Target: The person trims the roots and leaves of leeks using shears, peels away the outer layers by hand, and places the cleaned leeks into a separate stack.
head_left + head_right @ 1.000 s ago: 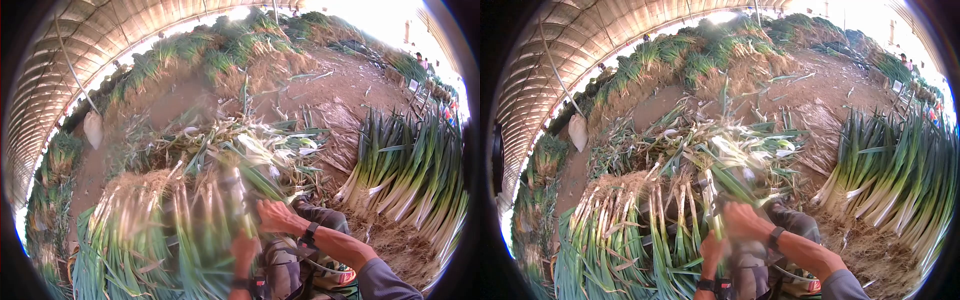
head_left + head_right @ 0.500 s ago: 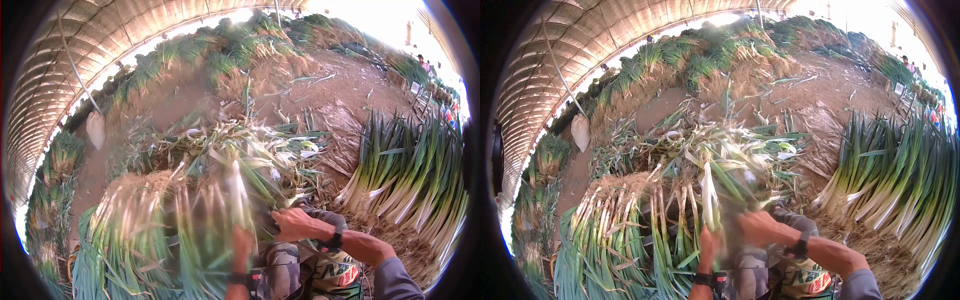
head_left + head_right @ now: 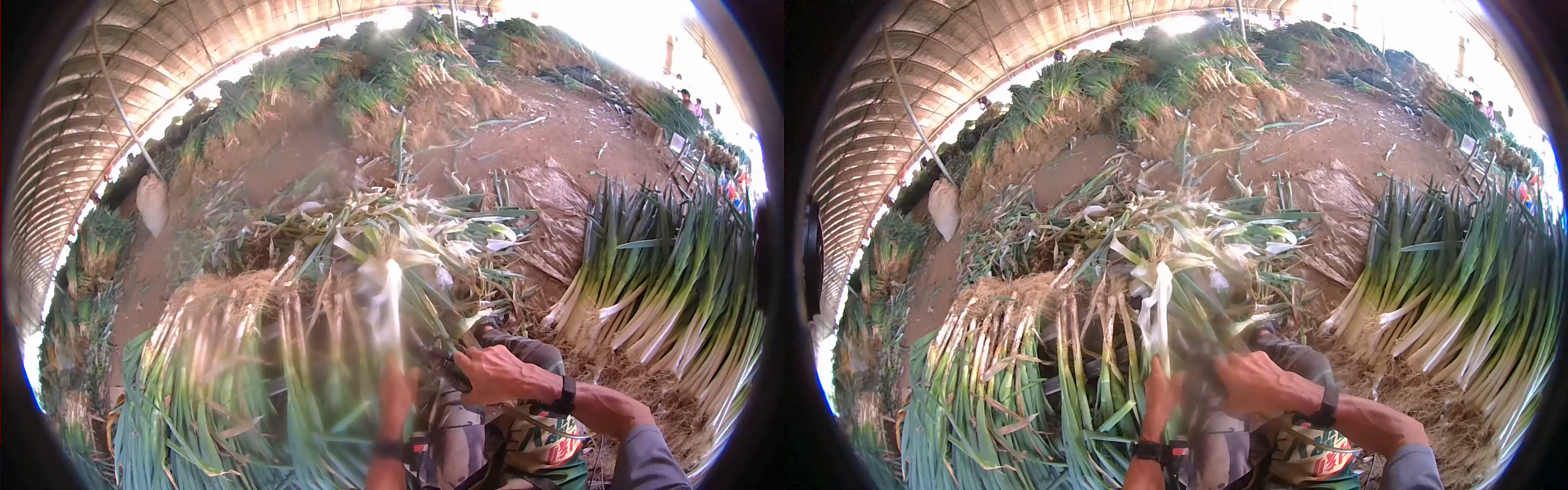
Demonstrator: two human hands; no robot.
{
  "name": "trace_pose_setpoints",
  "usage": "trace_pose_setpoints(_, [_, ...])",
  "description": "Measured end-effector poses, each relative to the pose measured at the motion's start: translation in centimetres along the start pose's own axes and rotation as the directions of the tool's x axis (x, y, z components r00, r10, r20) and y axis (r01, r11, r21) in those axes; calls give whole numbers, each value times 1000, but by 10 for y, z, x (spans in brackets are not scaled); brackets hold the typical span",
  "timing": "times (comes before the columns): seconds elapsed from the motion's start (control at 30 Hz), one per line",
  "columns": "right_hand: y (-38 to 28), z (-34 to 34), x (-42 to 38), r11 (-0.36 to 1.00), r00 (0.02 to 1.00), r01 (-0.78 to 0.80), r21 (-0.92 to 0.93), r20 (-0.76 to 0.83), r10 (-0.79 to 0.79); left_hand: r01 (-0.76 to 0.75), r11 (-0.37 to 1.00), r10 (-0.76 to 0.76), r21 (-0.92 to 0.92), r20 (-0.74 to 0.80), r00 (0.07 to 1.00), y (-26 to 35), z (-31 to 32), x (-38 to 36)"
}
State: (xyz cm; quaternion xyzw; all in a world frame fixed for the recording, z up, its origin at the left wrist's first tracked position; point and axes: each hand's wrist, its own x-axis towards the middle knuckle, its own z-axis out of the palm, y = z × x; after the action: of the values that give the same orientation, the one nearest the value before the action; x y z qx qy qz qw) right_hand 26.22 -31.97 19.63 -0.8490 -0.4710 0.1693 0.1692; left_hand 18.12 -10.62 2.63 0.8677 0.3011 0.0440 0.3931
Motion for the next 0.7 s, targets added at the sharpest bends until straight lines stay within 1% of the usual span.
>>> trace_pose_setpoints(0.07, [4,7,8,998,989,-36,-44,143,42,-141,988,137,-59,-71,988,-26,11,10])
trace_pose_setpoints(0.17, [7,13,11,993,993,-68,-95,-102,58,-176,980,174,96,26,984,-35,23,8])
trace_pose_setpoints(0.2, [1,5,11,991,994,-101,-89,-55,97,-239,957,242,162,0,970,-33,28,-4])
trace_pose_setpoints(0.27, [-5,0,9,997,996,-75,-14,42,76,-199,964,195,176,40,980,-28,30,-8])
trace_pose_setpoints(0.3, [-7,-2,7,997,994,-67,26,92,65,-179,966,170,184,63,983,-13,18,-19])
trace_pose_setpoints(0.33, [-14,-6,7,995,986,-84,44,149,77,-193,969,188,156,46,981,-7,5,-31])
trace_pose_setpoints(0.37, [-14,-3,8,998,992,-40,58,122,33,-257,957,266,137,-45,963,-12,-8,-36])
trace_pose_setpoints(0.43, [-14,4,9,995,997,46,84,64,-52,-389,913,407,123,-224,885,-22,-34,-44])
trace_pose_setpoints(0.47, [-16,8,10,995,993,48,86,107,-57,-296,942,334,159,-355,873,-19,-41,-51])
trace_pose_setpoints(0.53, [-22,15,14,995,978,54,84,198,-70,-221,952,284,212,-338,897,-33,-47,-49])
trace_pose_setpoints(0.63, [-31,17,12,978,973,157,135,149,-177,-103,955,189,277,-305,933,-30,-52,-47])
trace_pose_setpoints(0.7, [-35,18,13,971,965,181,159,161,-206,-19,947,111,320,-272,956,-21,-54,-47])
